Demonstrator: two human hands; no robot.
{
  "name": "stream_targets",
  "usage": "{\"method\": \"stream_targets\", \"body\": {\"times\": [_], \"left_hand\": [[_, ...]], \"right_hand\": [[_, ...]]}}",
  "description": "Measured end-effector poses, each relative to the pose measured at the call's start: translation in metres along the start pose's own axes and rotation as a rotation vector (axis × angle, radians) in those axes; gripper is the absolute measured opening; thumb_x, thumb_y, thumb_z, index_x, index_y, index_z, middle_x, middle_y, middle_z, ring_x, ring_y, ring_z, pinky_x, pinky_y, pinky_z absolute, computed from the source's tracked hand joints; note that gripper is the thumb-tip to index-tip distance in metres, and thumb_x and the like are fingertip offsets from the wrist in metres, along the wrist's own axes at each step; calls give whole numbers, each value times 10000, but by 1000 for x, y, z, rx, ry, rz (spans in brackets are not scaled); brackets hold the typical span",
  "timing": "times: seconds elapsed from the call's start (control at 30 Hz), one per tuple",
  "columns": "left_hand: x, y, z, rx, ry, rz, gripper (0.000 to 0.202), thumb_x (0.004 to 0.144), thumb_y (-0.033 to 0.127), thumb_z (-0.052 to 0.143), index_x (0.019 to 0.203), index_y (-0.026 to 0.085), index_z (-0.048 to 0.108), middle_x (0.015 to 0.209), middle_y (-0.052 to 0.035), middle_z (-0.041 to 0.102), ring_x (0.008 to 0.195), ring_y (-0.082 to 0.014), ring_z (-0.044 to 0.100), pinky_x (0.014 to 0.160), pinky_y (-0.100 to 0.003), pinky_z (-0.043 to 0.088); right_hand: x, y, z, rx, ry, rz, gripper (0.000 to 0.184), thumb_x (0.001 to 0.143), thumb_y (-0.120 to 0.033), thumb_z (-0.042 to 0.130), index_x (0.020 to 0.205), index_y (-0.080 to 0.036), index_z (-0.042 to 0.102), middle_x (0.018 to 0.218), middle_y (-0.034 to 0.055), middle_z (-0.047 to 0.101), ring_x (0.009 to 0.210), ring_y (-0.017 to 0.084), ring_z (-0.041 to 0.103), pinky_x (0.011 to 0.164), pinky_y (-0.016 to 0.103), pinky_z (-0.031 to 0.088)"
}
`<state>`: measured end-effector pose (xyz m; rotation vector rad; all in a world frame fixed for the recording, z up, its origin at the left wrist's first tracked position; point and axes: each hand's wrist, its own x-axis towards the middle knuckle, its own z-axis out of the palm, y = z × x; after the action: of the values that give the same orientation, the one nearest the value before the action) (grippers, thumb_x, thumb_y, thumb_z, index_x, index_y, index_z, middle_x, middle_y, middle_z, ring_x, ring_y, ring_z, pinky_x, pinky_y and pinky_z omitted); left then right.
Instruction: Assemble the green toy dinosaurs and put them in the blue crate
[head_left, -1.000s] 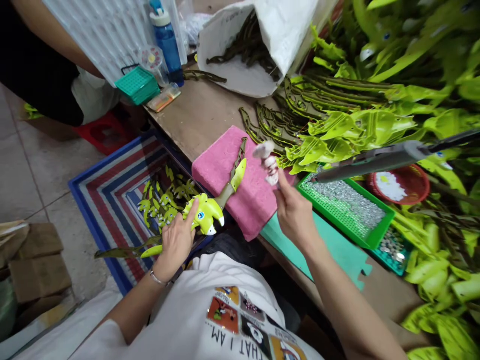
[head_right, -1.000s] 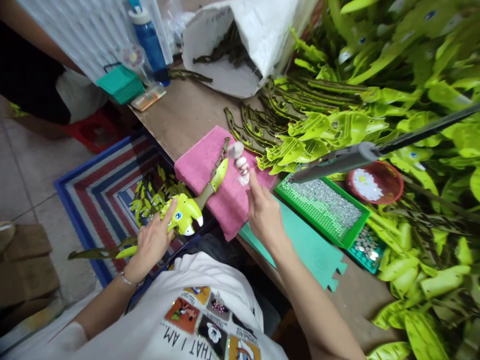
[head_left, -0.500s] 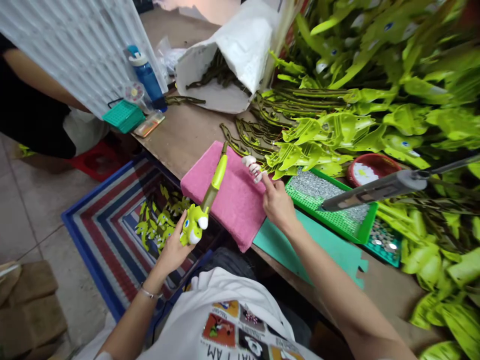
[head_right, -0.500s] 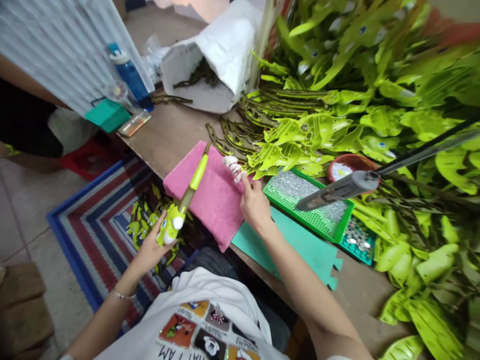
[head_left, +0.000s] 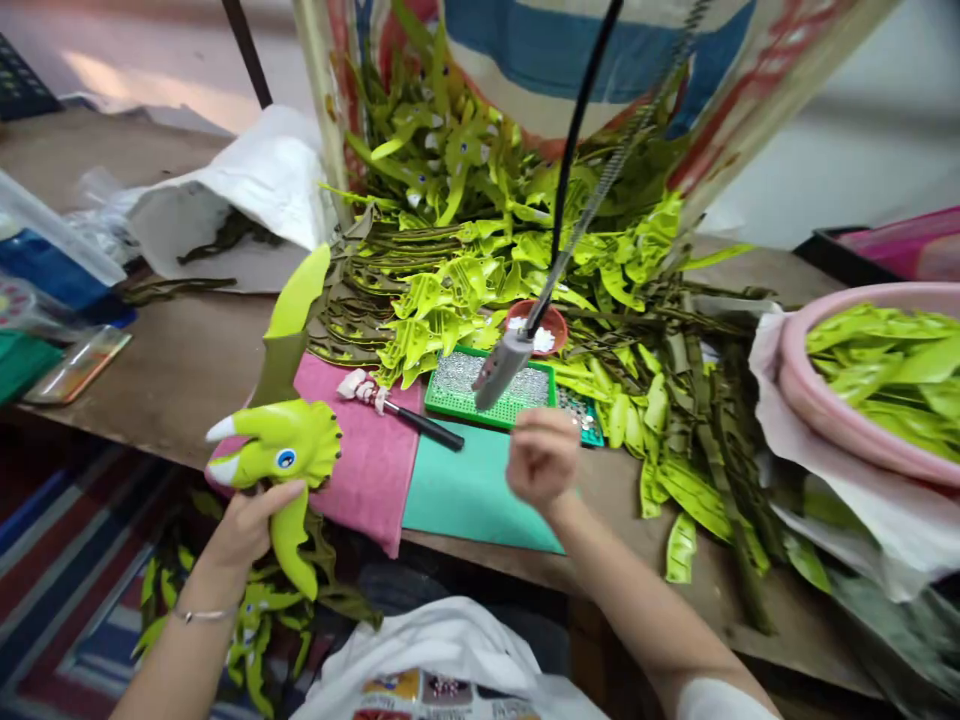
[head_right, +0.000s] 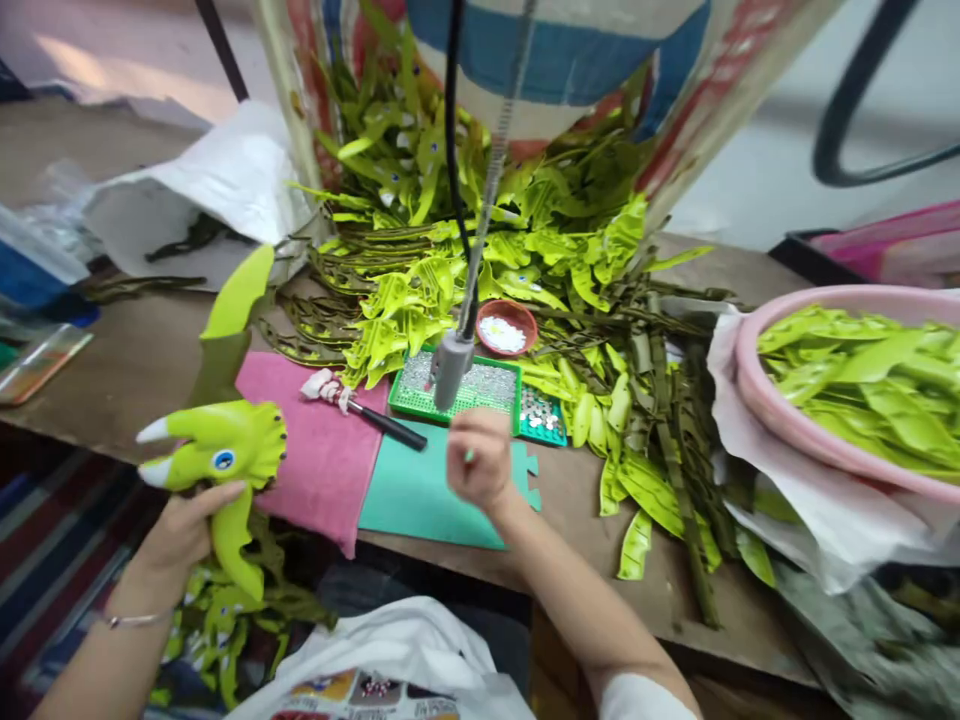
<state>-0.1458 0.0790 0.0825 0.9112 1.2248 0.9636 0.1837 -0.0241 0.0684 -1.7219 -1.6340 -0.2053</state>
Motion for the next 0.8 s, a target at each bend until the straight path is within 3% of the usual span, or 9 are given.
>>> {"method": "stream_targets", "body": {"times": [0.07, 0.1, 0.17, 0.3, 0.37, 0.47, 0.57, 0.67, 0.8], "left_hand": [[12, -1, 21, -42, -67, -5, 473, 528, 254, 822, 981, 245, 683, 884, 61, 767, 838, -210, 706, 771, -320, 611], [17, -4, 30, -61, -108, -21, 448, 531, 289, 826, 949, 222, 681, 854, 39, 763, 792, -214, 709, 760, -346, 617], [26, -11, 48, -96, -189, -59, 412, 529, 362, 821, 872, 187, 673, 785, -4, 750, 732, -234, 710, 738, -397, 619], [36, -32, 76, -154, -377, -127, 353, 556, 440, 750, 782, 186, 655, 704, -43, 725, 681, -249, 685, 699, -440, 582], [37, -42, 84, -181, -423, -144, 355, 578, 483, 693, 776, 192, 652, 669, -47, 702, 623, -226, 642, 663, -435, 542], [38, -56, 91, -222, -388, -129, 420, 617, 569, 588, 781, 186, 641, 645, -48, 668, 556, -176, 564, 625, -395, 469], [41, -65, 92, -291, -362, -117, 494, 613, 615, 533, 835, 188, 647, 753, -64, 699, 515, -125, 496, 602, -356, 412], [43, -70, 92, -382, -388, -126, 547, 597, 621, 539, 917, 194, 663, 897, -87, 727, 513, -106, 475, 606, -346, 383], [43, -75, 89, -494, -467, -154, 549, 616, 578, 565, 981, 185, 684, 1016, -113, 723, 538, -110, 488, 630, -347, 356]], "right_hand": [[28, 41, -10, -64, 114, 146, 317, 936, -237, 310, 958, -204, 625, 1004, 158, 678, 1002, 258, 641, 921, 516, 499], [45, 61, -11, -101, 86, 267, 305, 931, -242, 345, 1005, -179, 635, 1036, 156, 689, 997, 245, 647, 912, 470, 512], [79, 96, -8, -178, -81, 438, 336, 903, -185, 372, 1060, -134, 666, 1105, 157, 711, 1010, 220, 662, 928, 395, 514], [122, 139, 12, -211, -261, 497, 377, 842, -109, 444, 1076, -120, 739, 1100, 143, 754, 1009, 221, 686, 927, 334, 497], [131, 148, 22, -224, -333, 491, 394, 822, -97, 482, 1107, -134, 752, 1115, 153, 754, 1017, 250, 688, 904, 348, 488], [140, 156, 32, -258, -433, 456, 359, 797, -97, 548, 1072, -122, 776, 1060, 212, 755, 961, 296, 697, 832, 382, 465], [146, 161, 37, -369, -504, 303, 279, 848, -158, 557, 976, -99, 797, 954, 246, 753, 888, 274, 701, 755, 382, 404], [148, 163, 37, -366, -499, 175, 315, 889, -196, 513, 928, -55, 792, 970, 275, 735, 860, 238, 689, 698, 393, 342], [147, 168, 37, -279, -416, 147, 266, 835, -186, 576, 836, -39, 797, 892, 266, 732, 699, 176, 646, 631, 379, 316]]}}
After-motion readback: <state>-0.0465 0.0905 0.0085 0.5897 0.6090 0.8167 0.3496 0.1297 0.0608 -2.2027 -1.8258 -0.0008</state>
